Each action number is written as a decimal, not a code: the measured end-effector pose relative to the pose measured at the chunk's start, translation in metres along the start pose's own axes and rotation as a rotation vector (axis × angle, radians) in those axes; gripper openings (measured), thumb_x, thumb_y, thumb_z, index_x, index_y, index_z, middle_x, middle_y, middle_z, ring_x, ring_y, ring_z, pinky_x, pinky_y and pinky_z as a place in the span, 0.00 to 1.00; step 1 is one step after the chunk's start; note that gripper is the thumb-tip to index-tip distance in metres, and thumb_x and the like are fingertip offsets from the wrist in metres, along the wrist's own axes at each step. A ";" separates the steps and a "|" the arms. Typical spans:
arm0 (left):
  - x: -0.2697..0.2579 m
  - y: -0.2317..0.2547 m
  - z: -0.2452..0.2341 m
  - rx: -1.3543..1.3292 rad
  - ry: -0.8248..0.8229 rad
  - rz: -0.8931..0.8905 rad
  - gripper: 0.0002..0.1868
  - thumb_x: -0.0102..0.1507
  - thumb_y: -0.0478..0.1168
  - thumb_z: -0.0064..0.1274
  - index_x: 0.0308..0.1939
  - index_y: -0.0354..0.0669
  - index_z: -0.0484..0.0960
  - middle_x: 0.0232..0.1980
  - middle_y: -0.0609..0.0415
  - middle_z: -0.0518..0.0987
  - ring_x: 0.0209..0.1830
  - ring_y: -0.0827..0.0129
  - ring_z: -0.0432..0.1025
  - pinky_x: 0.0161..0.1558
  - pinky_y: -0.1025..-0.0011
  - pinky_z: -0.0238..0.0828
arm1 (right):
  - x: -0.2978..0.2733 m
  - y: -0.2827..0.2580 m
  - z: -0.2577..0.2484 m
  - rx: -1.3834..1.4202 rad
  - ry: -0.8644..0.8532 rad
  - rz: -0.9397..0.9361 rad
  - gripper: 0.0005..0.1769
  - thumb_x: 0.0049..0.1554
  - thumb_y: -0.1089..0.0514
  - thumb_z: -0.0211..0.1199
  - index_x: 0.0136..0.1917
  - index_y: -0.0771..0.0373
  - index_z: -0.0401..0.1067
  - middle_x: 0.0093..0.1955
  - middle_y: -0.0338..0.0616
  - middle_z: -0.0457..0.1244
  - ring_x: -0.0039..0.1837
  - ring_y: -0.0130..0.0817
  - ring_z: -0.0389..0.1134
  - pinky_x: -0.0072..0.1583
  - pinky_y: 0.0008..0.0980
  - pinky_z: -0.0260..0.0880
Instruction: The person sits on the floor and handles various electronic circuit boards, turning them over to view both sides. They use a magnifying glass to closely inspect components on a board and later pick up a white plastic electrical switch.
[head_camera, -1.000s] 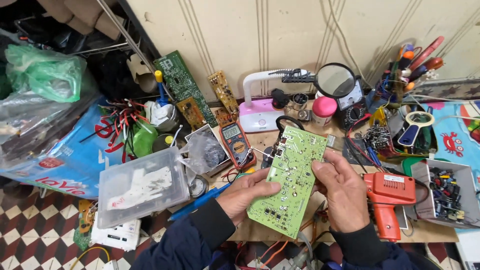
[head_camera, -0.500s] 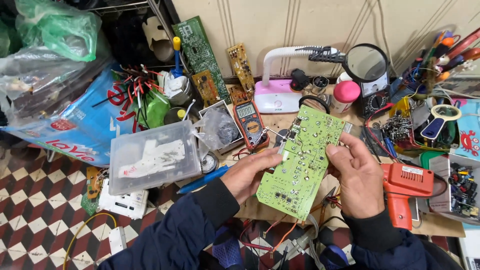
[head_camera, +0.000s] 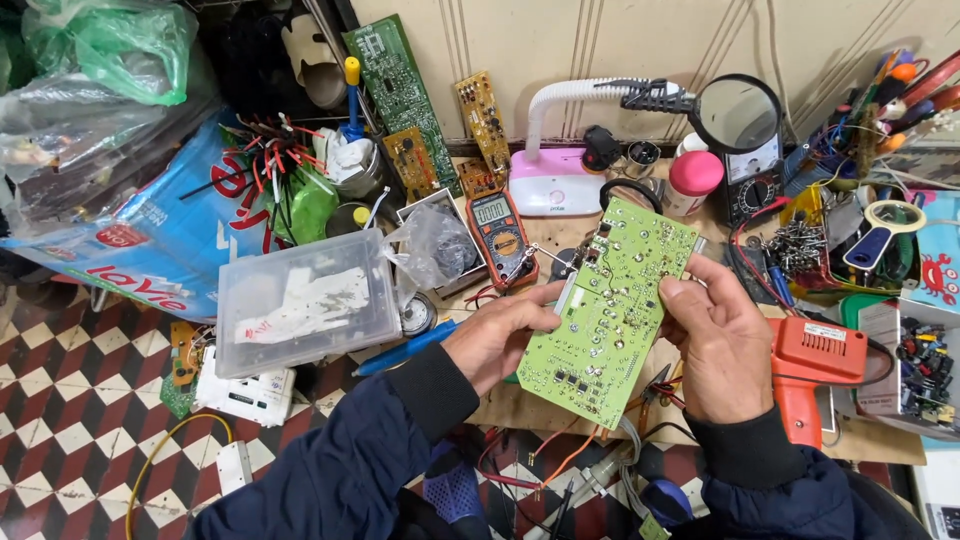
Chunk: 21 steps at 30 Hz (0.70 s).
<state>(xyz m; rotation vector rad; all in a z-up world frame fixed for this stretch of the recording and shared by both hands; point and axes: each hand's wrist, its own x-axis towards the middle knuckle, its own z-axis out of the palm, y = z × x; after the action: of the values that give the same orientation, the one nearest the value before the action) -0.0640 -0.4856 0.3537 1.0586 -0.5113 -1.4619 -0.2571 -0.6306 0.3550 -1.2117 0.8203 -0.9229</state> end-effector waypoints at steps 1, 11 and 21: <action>-0.001 -0.002 -0.004 0.003 -0.007 -0.011 0.48 0.67 0.44 0.55 0.87 0.29 0.56 0.65 0.33 0.78 0.56 0.58 0.79 0.52 0.65 0.88 | 0.002 0.004 -0.003 0.002 0.000 0.008 0.23 0.68 0.63 0.66 0.75 0.64 0.72 0.45 0.37 0.67 0.43 0.21 0.67 0.47 0.23 0.75; 0.011 -0.016 -0.012 0.063 0.015 0.008 0.51 0.65 0.44 0.64 0.86 0.27 0.57 0.71 0.38 0.80 0.58 0.60 0.83 0.52 0.62 0.89 | 0.009 0.022 -0.013 0.039 -0.002 0.061 0.23 0.67 0.63 0.66 0.74 0.66 0.70 0.45 0.40 0.67 0.41 0.26 0.70 0.44 0.27 0.78; 0.014 -0.020 -0.021 0.088 -0.009 0.049 0.49 0.65 0.41 0.64 0.86 0.28 0.57 0.75 0.37 0.78 0.60 0.58 0.82 0.58 0.59 0.87 | 0.012 0.027 -0.018 -0.003 -0.042 0.060 0.22 0.68 0.64 0.65 0.73 0.66 0.68 0.45 0.41 0.67 0.42 0.29 0.70 0.46 0.31 0.78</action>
<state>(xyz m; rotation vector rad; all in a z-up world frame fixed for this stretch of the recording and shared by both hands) -0.0559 -0.4891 0.3233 1.1014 -0.6093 -1.4122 -0.2642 -0.6457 0.3246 -1.1991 0.8201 -0.8455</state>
